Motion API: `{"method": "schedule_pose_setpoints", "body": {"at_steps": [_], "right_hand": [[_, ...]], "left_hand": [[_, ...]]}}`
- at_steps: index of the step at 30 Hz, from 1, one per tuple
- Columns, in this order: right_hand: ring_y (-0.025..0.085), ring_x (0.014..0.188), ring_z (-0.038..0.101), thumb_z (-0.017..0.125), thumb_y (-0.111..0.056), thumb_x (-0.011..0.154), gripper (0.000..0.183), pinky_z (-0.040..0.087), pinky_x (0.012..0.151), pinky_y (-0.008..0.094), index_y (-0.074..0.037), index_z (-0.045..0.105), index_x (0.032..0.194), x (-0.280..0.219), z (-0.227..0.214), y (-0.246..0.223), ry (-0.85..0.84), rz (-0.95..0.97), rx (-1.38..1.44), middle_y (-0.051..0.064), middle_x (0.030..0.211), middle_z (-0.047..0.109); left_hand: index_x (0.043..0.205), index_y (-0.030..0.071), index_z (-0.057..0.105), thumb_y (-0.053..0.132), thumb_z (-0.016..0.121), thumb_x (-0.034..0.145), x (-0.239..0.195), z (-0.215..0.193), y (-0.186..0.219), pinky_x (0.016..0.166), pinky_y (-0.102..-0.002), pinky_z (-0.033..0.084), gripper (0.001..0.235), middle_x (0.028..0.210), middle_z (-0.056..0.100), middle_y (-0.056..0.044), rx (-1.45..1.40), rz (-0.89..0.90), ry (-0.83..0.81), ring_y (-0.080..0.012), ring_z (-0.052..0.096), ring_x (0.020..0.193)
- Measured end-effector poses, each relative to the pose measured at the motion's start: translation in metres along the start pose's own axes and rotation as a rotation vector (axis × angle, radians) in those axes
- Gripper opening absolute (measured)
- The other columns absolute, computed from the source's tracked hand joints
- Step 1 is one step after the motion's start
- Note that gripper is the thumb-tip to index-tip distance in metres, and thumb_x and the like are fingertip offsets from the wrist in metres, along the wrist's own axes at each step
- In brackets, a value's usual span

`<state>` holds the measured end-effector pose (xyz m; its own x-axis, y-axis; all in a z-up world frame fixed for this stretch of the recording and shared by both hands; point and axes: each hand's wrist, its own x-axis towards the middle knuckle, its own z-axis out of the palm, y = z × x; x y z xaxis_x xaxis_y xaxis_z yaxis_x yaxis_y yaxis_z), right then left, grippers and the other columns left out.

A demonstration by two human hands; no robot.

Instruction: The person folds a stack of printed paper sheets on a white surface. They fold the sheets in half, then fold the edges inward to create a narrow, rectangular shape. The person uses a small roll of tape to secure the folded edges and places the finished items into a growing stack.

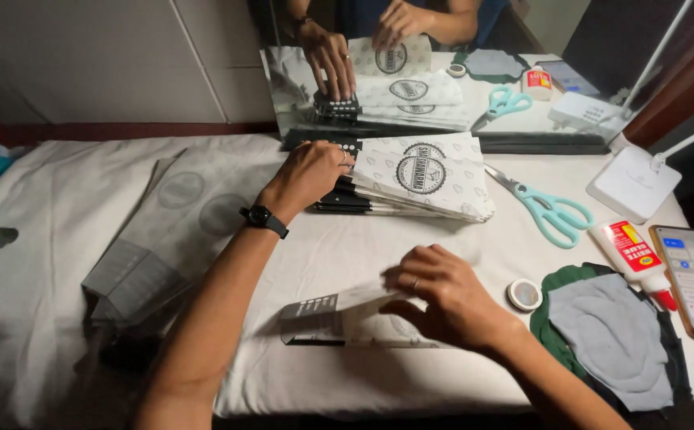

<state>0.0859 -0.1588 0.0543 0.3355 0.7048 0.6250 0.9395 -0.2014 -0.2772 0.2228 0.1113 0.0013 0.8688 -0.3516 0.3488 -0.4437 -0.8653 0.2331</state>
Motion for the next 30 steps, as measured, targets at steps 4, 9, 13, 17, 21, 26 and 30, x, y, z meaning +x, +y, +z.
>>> {"method": "schedule_pose_setpoints", "body": {"at_steps": [4, 9, 13, 17, 21, 26, 30], "right_hand": [[0.042, 0.104, 0.069, 0.074, -0.007, 0.088, 0.018, 0.055, 0.085, 0.051, -0.001, 0.072, 0.105, 0.009, 0.004, 0.042, -0.003, 0.086, -0.097, 0.021, 0.109, 0.072], [0.049, 0.148, 0.035, 0.06, -0.049, 0.099, 0.08, 0.022, 0.121, 0.06, 0.006, 0.04, 0.154, 0.007, 0.033, 0.075, -0.322, 0.342, -0.332, 0.035, 0.155, 0.042], [0.044, 0.15, 0.033, 0.047, -0.065, 0.1, 0.086, 0.02, 0.122, 0.061, -0.002, 0.038, 0.158, -0.015, 0.061, 0.106, -0.422, 0.385, -0.369, 0.027, 0.158, 0.04], [0.045, 0.14, 0.047, 0.055, -0.061, 0.097, 0.085, 0.031, 0.114, 0.066, -0.003, 0.039, 0.158, -0.031, 0.06, 0.121, -0.332, 0.312, -0.414, 0.026, 0.149, 0.052], [0.05, 0.122, 0.063, 0.067, -0.05, 0.094, 0.073, 0.048, 0.098, 0.068, 0.0, 0.056, 0.145, -0.061, 0.033, 0.133, -0.173, 0.342, -0.532, 0.026, 0.135, 0.066], [0.05, 0.13, 0.057, 0.05, -0.056, 0.105, 0.058, 0.038, 0.11, 0.063, -0.007, 0.065, 0.132, -0.103, -0.024, 0.116, -0.225, 0.642, -0.786, 0.021, 0.135, 0.068], [0.038, 0.124, 0.063, 0.068, -0.008, 0.1, 0.028, 0.05, 0.109, 0.049, -0.003, 0.065, 0.128, -0.077, -0.052, 0.035, 0.116, 0.311, -0.351, 0.019, 0.134, 0.065]], "left_hand": [[0.098, 0.004, 0.076, 0.016, 0.064, 0.101, -0.001, 0.007, -0.013, 0.078, -0.042, 0.058, 0.017, 0.085, 0.076, -0.011, 0.027, 0.056, 0.035, -0.0319, 0.074, 0.084], [0.099, 0.013, 0.066, 0.024, 0.056, 0.106, -0.004, 0.024, -0.012, 0.066, -0.032, 0.057, 0.017, 0.069, 0.065, 0.0, 0.133, 0.049, 0.272, -0.0211, 0.069, 0.073], [0.105, 0.014, 0.068, 0.02, 0.066, 0.098, -0.013, 0.041, -0.012, 0.076, -0.038, 0.056, 0.009, 0.088, 0.07, -0.002, 0.142, 0.107, 0.302, -0.024, 0.068, 0.089], [0.098, 0.011, 0.075, 0.018, 0.073, 0.092, -0.022, 0.042, 0.003, 0.078, -0.043, 0.052, 0.009, 0.103, 0.071, -0.003, 0.137, 0.1, 0.177, -0.0252, 0.065, 0.097], [0.098, 0.008, 0.076, 0.027, 0.068, 0.099, -0.023, 0.057, -0.008, 0.08, -0.046, 0.055, 0.021, 0.11, 0.07, -0.005, 0.094, 0.042, 0.116, -0.0269, 0.066, 0.102], [0.11, 0.009, 0.075, 0.029, 0.08, 0.091, -0.032, 0.031, 0.023, 0.078, -0.044, 0.05, 0.029, 0.107, 0.068, -0.009, 0.052, 0.14, 0.28, -0.0293, 0.062, 0.098], [0.098, 0.003, 0.074, 0.022, 0.091, 0.079, -0.057, -0.01, 0.083, 0.077, -0.038, 0.05, 0.032, 0.098, 0.067, -0.01, -0.138, 0.249, 0.378, -0.0279, 0.057, 0.091]]}}
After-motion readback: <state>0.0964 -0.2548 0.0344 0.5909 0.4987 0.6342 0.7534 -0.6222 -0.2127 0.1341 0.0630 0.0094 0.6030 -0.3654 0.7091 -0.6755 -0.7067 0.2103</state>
